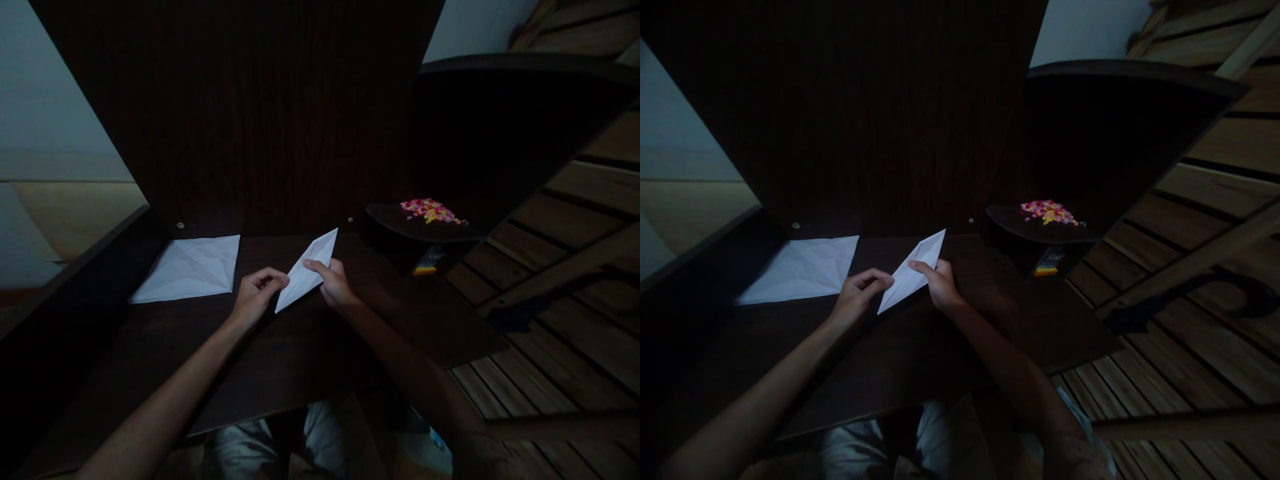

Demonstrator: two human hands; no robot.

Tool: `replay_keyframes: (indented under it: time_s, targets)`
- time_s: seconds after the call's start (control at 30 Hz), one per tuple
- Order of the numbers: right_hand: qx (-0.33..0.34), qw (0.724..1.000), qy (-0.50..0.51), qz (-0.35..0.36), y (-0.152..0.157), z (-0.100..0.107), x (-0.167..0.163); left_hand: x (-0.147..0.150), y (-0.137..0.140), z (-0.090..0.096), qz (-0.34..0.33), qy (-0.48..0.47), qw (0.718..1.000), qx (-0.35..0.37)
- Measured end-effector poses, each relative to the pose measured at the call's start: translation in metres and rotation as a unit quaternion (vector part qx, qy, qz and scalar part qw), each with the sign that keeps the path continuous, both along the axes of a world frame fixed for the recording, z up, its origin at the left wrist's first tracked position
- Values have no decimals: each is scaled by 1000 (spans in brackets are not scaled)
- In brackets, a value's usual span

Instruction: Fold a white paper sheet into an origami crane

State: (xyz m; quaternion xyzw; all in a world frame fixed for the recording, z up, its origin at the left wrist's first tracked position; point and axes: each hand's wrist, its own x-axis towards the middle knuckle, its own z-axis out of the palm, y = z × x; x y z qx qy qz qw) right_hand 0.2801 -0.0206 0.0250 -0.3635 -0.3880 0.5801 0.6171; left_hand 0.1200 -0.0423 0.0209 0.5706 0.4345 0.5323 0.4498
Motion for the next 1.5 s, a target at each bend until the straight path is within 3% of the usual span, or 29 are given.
replay_keyframes:
  time_s: [0.3,0.67,0.93,1.33,1.5]
  targets:
    - [-19,999,15,26,1,-2,0,-1,-7,11,-14,78,996,50]
    - [-41,997,-11,58,-2,-3,-3,-1,-4,2,-17,112,991,65]
    - [-12,999,-5,39,-1,0,-1,1,-6,-3,-9,135,986,96]
    - [43,996,-59,56,-3,-5,-1,3,-6,2,-10,127,989,74]
    - [39,995,-73,53,-3,-7,-2,0,-6,4,-17,146,984,101]
